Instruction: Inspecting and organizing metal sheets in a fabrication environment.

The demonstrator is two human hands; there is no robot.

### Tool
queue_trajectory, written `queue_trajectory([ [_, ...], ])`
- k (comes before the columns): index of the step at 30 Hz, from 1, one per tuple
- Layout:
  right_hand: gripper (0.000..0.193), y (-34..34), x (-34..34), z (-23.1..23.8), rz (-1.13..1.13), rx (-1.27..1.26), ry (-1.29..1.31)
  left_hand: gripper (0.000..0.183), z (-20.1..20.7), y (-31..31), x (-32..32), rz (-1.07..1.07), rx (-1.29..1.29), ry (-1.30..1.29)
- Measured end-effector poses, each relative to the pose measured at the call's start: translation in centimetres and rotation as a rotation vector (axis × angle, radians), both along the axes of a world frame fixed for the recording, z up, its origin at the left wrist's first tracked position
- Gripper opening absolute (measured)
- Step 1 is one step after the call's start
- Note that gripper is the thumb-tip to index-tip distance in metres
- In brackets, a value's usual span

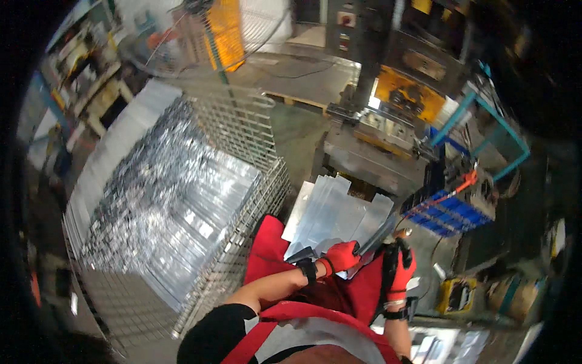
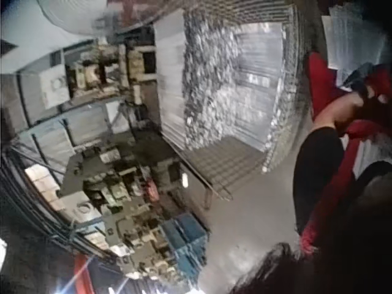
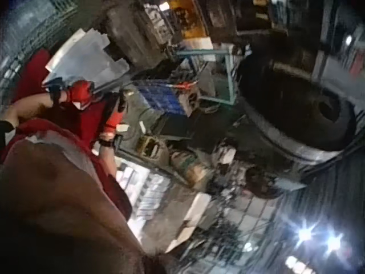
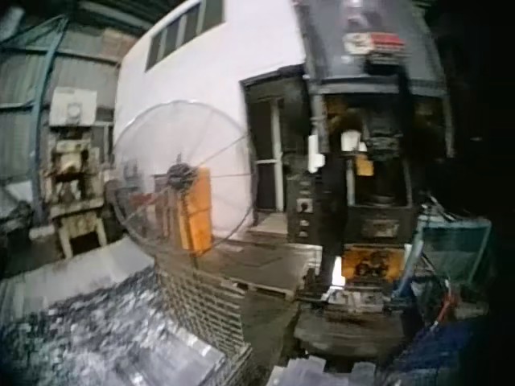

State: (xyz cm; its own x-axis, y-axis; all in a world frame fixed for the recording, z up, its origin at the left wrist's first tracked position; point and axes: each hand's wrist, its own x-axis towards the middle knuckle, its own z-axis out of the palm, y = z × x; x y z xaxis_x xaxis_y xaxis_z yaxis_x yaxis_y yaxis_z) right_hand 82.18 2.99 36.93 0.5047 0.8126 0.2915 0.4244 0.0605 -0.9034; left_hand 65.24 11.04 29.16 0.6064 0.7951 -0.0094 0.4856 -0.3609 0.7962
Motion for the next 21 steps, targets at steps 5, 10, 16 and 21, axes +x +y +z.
queue_trajectory([
  [5, 0.036, -0.3, 1.1, 0.9, -0.215, 0.127, -0.096, 0.03, 3.8, -1.7, -2.8, 0.102, -0.429, -0.457],
  [10, 0.033, 2.2, -0.4, 2.8, 0.344, 0.018, 0.82, 0.02, 5.2, 0.2, -2.1, 0.182, -0.594, -0.812],
  [16, 0.03, 9.4, -2.2, 5.5, 0.416, 0.2, 0.416, 0.022, 9.6, 5.5, 0.2, 0.23, -0.551, -0.939],
  [21, 0.027, 12.7, -0.8, 5.2, 0.454, 0.113, 0.882, 0.022, 10.4, 8.0, 1.5, 0.159, -0.506, -1.086],
])
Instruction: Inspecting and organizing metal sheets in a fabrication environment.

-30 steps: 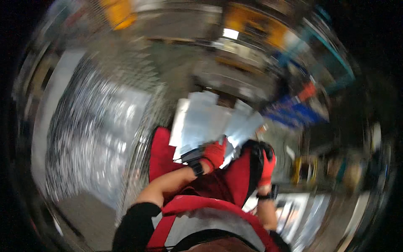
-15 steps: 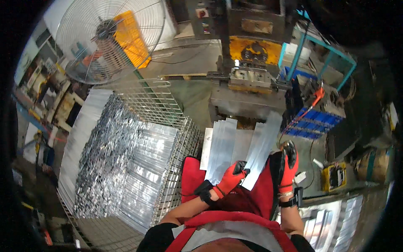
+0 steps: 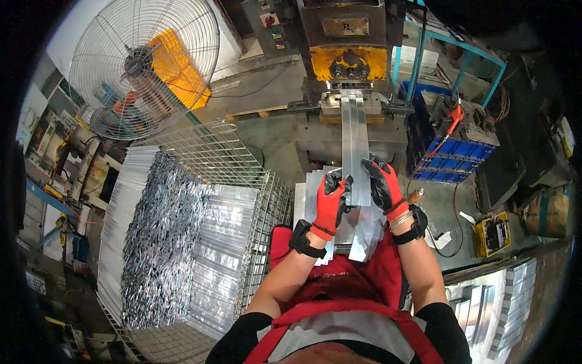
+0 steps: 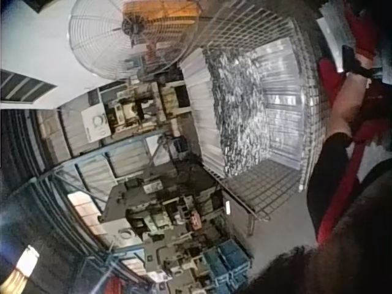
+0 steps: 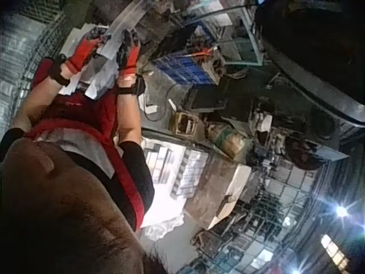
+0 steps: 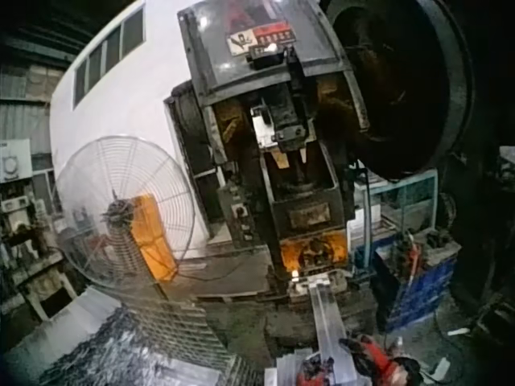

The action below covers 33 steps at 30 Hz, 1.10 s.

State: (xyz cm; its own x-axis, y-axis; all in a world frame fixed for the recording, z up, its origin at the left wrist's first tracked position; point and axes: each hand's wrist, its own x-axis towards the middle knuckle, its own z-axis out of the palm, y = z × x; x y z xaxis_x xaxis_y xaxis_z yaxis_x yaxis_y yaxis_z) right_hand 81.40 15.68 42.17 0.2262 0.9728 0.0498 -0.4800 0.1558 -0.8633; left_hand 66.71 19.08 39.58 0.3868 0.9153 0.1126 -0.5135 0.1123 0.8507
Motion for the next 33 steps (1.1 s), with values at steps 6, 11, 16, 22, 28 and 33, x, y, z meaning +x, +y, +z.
queue_trajectory([
  [6, 0.039, -0.2, 3.5, -6.7, -0.058, 0.152, -0.185, 0.034, -2.4, -0.6, -0.4, -0.14, -0.06, -0.203],
  [11, 0.051, -1.4, -1.1, -2.0, 0.285, 0.112, 0.287, 0.031, -2.6, -5.3, -3.0, -0.28, 0.262, -0.09],
  [16, 0.035, -1.4, -0.1, -3.7, 0.33, -0.002, 0.426, 0.037, -3.2, -6.5, -3.0, -0.868, -0.465, -0.775],
  [22, 0.015, 1.1, 1.0, -3.9, -0.12, 0.024, 0.002, 0.064, -2.4, -3.8, -3.5, -0.78, -0.715, -0.427],
  [28, 0.006, 4.0, 2.5, -2.2, -0.131, 0.006, -0.145, 0.062, -0.9, -1.3, -2.7, -0.663, -0.573, -0.088],
  [33, 0.006, 5.3, 3.4, -3.1, -0.16, -0.019, -0.195, 0.036, 0.6, -0.7, -1.9, -0.567, -0.48, -0.028],
])
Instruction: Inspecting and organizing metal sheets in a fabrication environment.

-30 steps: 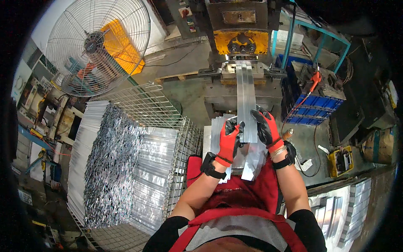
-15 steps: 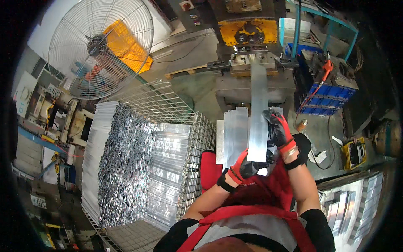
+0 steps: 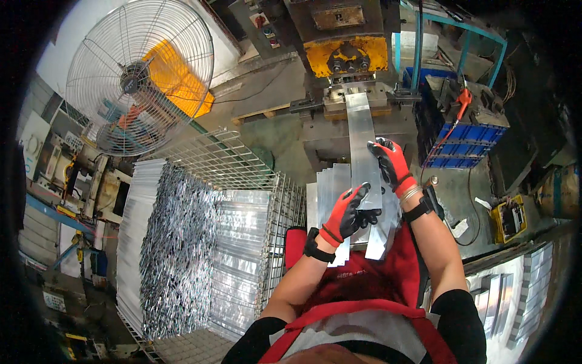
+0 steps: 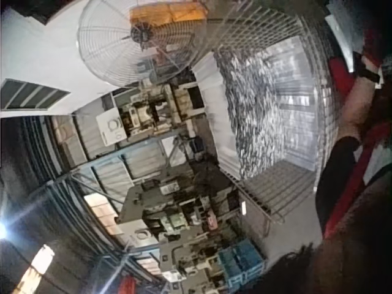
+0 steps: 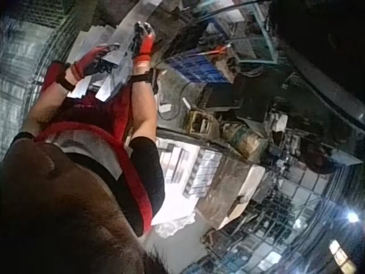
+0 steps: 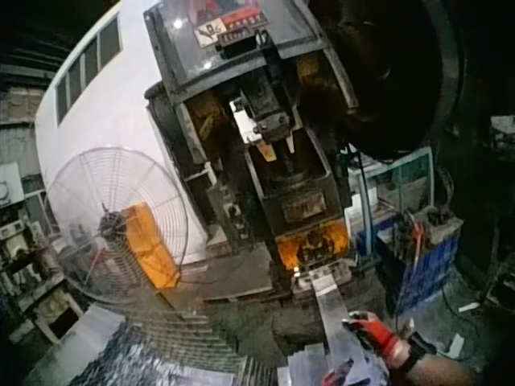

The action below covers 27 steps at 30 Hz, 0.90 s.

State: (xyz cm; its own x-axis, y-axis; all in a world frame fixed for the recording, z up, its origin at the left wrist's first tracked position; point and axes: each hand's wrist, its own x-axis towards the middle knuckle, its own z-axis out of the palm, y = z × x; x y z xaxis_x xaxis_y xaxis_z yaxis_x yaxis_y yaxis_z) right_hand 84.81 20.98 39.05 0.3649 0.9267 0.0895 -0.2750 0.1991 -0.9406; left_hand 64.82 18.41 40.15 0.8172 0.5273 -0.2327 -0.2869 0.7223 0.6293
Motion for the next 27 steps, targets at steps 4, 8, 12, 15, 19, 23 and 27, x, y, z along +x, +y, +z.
queue_trajectory([
  [4, 0.021, -2.0, -2.1, 0.2, -0.025, 0.177, 0.018, 0.032, 0.7, 0.5, 0.0, 0.007, 0.035, 0.041],
  [8, 0.027, -3.6, -3.5, 1.6, 0.054, 0.047, -0.171, 0.03, 0.8, 0.7, 0.3, 0.03, 0.005, -0.07],
  [12, 0.041, -3.3, -1.7, 1.6, 0.004, 0.158, -0.524, 0.028, 4.0, 0.6, 1.0, 0.039, 0.139, -0.024],
  [15, 0.042, -2.1, -1.2, 0.2, 0.077, 0.009, -0.049, 0.03, 5.6, 0.6, 1.0, 0.041, 0.17, 0.032],
  [19, 0.037, -1.7, -1.2, -0.4, 0.052, 0.053, -0.078, 0.031, 5.6, 0.7, 1.0, 0.051, 0.161, 0.04],
  [23, 0.036, -2.0, -1.7, 0.4, 0.06, 0.043, 0.012, 0.033, 4.9, 0.7, 1.0, 0.098, 0.192, 0.067],
  [27, 0.034, -2.6, -2.1, 1.4, 0.036, 0.053, -0.03, 0.032, 4.9, 0.8, 1.1, 0.063, 0.184, 0.038],
])
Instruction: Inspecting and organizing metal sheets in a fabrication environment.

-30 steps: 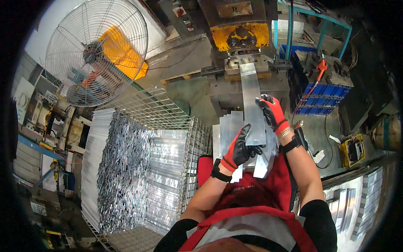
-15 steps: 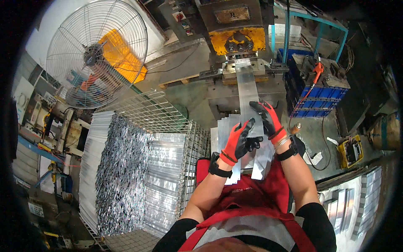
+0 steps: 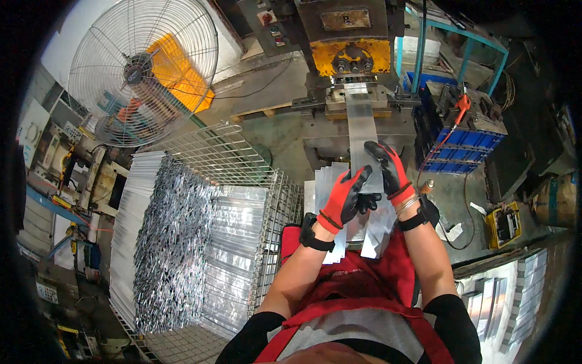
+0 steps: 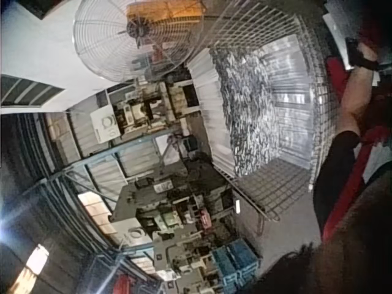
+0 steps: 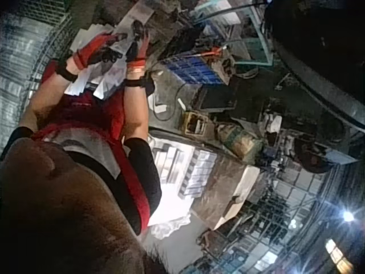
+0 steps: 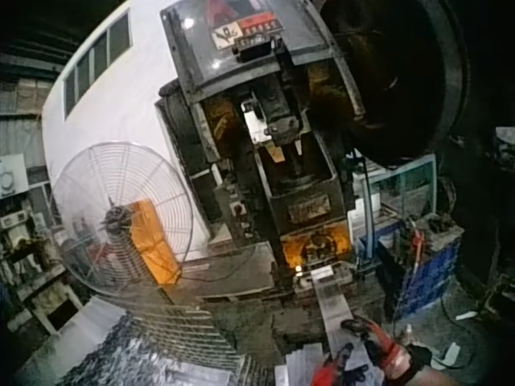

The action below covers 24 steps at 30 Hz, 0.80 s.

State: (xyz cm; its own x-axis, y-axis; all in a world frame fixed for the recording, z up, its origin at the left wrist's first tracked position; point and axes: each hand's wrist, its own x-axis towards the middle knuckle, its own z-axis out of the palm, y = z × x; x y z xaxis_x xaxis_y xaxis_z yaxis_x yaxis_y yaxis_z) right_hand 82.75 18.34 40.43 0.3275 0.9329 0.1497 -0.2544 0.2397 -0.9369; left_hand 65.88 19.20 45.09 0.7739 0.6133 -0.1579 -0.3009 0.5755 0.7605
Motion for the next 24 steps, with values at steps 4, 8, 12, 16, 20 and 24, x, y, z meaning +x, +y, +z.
queue_trajectory([
  [4, 0.03, -1.2, -1.5, 0.8, -0.022, 0.06, -0.024, 0.029, -2.2, -0.2, -0.5, -0.02, -0.036, 0.005],
  [8, 0.026, -1.7, -1.8, -0.2, 0.0, 0.021, -0.084, 0.027, -8.0, 0.1, -0.2, 0.063, -0.039, 0.024],
  [12, 0.027, -1.1, -1.1, -2.4, -0.039, 0.061, -0.185, 0.025, -7.2, 0.0, 0.3, 0.075, -0.104, -0.067],
  [16, 0.029, 0.2, -0.3, -4.3, -0.058, 0.073, -0.149, 0.023, -6.8, 1.0, 0.7, 0.044, -0.146, -0.092],
  [20, 0.033, 1.8, 0.9, -5.4, -0.031, 0.0, 0.084, 0.021, -5.6, 2.0, 1.5, -0.006, -0.154, -0.091],
  [24, 0.026, 3.5, 0.0, -4.2, -0.142, -0.041, 0.006, 0.021, -9.3, 3.0, 2.1, 0.082, -0.076, -0.037],
])
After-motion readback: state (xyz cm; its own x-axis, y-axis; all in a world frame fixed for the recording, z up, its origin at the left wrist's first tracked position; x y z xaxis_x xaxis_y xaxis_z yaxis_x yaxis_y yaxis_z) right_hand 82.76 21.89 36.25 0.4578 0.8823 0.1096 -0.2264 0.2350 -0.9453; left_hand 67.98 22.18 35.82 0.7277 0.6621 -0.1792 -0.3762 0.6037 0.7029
